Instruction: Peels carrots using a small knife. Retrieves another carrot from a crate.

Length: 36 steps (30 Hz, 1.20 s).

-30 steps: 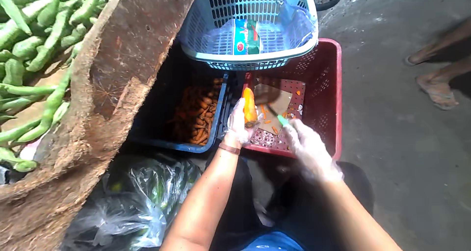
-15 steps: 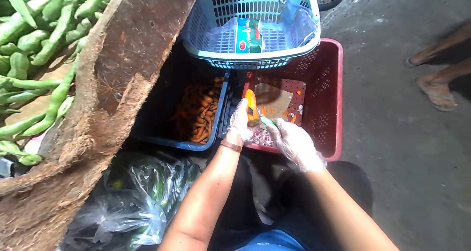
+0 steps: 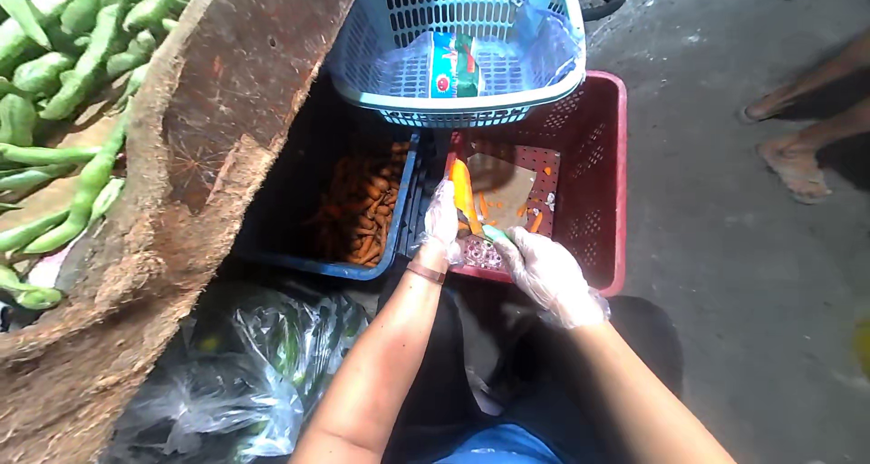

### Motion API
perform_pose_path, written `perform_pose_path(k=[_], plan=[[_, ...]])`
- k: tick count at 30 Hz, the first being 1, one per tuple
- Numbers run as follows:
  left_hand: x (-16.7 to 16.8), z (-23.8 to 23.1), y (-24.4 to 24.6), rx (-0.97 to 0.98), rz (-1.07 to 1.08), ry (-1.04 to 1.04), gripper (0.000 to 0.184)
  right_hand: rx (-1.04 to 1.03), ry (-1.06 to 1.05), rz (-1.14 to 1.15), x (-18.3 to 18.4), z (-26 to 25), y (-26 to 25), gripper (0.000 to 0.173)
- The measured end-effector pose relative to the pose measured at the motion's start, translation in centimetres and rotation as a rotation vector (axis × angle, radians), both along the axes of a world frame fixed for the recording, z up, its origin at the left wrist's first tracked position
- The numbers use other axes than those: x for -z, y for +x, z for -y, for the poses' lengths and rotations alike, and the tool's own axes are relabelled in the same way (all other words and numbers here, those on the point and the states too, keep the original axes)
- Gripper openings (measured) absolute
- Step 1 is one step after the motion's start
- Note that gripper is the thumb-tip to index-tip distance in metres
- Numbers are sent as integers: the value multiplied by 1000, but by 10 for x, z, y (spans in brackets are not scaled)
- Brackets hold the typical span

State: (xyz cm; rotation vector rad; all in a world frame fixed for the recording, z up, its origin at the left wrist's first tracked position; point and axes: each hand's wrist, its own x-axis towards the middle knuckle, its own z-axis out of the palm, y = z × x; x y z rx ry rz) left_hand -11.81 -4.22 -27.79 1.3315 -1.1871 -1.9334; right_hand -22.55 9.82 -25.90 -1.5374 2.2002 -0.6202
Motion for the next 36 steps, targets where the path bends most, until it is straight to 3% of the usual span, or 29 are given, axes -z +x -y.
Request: perform_pose_path(k=[4, 7, 11, 15, 18, 23, 30, 33, 36], plan=[[-19, -4, 1, 18, 53, 80, 48, 44, 101, 45, 4, 21, -7, 45], [-19, -7, -2, 29, -53, 161, 41, 113, 210, 132, 8, 41, -24, 46], [-20, -5, -4, 21, -123, 224, 38, 183, 130, 180, 19, 47, -49, 45], [-13, 1, 1, 25, -26, 113, 44, 10, 121, 235, -1, 25, -32, 44], [-18, -1, -1, 18, 8, 96, 44, -65, 117, 170, 3, 15, -25, 44], [-16, -4, -2, 81, 8, 60, 43, -10, 100, 98, 17, 27, -30, 44], [-25, -5, -6, 19, -131, 275, 38, 92, 32, 206, 31, 57, -39, 42], [-22, -7, -3, 70, -195, 284, 37, 192, 238, 237, 35, 68, -50, 49], [-20, -5, 0, 208, -121, 65, 38, 160, 604, 257, 42, 67, -70, 58]])
